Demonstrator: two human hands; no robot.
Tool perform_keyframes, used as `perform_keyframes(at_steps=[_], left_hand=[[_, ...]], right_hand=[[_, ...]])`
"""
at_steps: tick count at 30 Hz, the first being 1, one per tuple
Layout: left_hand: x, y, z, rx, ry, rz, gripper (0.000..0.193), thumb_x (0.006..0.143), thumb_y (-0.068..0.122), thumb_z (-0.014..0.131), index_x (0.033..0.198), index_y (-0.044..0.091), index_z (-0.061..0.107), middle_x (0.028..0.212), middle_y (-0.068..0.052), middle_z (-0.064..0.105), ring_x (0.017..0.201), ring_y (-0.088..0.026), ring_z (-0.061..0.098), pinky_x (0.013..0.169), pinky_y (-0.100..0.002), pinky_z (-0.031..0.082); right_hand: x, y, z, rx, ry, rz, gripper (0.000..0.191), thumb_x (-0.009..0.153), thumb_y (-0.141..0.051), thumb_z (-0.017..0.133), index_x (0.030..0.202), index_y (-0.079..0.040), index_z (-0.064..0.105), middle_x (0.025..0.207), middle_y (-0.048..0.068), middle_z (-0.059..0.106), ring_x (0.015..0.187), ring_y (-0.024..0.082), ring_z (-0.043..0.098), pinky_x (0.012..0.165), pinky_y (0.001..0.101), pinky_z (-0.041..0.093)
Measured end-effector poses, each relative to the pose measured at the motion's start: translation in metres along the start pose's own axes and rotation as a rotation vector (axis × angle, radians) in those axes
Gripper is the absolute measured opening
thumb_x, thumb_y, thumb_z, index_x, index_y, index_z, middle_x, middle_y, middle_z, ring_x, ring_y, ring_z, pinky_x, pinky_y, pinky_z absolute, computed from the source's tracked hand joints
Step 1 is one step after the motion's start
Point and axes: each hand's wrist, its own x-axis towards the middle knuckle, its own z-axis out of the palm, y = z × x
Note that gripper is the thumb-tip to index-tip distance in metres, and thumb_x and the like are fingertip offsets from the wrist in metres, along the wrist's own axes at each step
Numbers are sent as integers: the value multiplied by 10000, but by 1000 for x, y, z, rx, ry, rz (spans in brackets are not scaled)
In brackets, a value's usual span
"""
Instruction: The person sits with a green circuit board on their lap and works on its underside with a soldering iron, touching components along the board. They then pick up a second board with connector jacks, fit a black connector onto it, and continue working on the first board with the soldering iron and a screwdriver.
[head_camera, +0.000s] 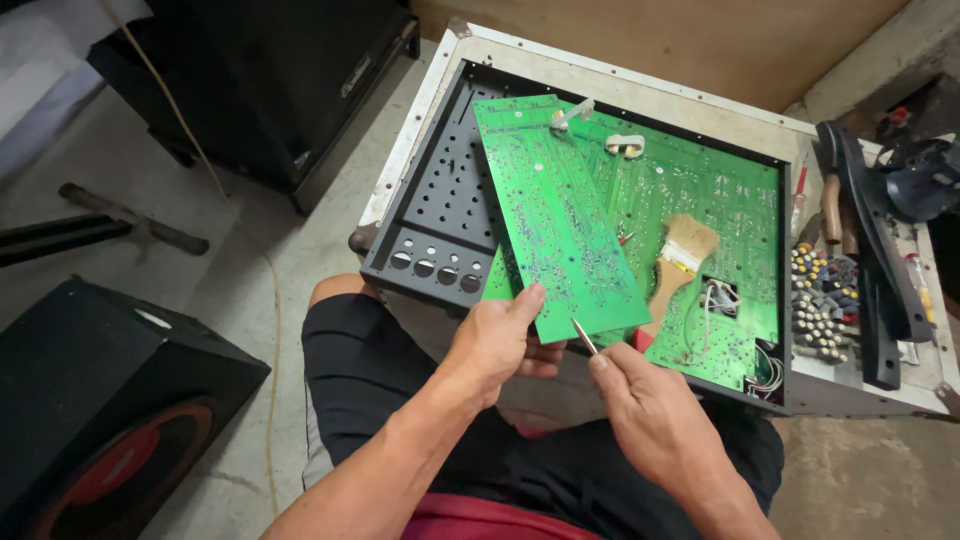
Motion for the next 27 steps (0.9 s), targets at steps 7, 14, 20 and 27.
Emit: perform_keyframes(at_steps=[7,14,20,27], left_hand=[[1,3,-2,-17,0,12,510,1015,463,515,992,6,739,818,-100,731,671,-203,705,585,-352,620],[3,0,-9,10,0,45,519,1012,461,535,981,-15,740,806,-94,732,660,-190,700,572,-347,619],[2,3,-10,35,-8,65,531,1018,455,537,945,-25,752,797,-94,732,655,-179,695,567,-335,615],[2,3,-11,69,2,99,511,1020,430,527,956,-26,751,793,-91,739,655,-182,702,546,-333,609]], right_hand=[[18,-21,-7,173,-271,215,370,1025,-361,480,888,-30,571,626,85,551,491,249,598,452,399,501],[24,-43,-9,0,-358,146,333,1025,-379,477,947,-80,601,568,103,527,377,232,530,358,404,436],[28,-50,-19,-147,-316,92,381,1023,-374,466,933,-43,633,648,126,578,424,286,581,383,444,492],[35,-29,-6,-144,-274,-161,421,1022,-339,443,871,-21,674,699,144,651,638,277,665,648,426,549]])
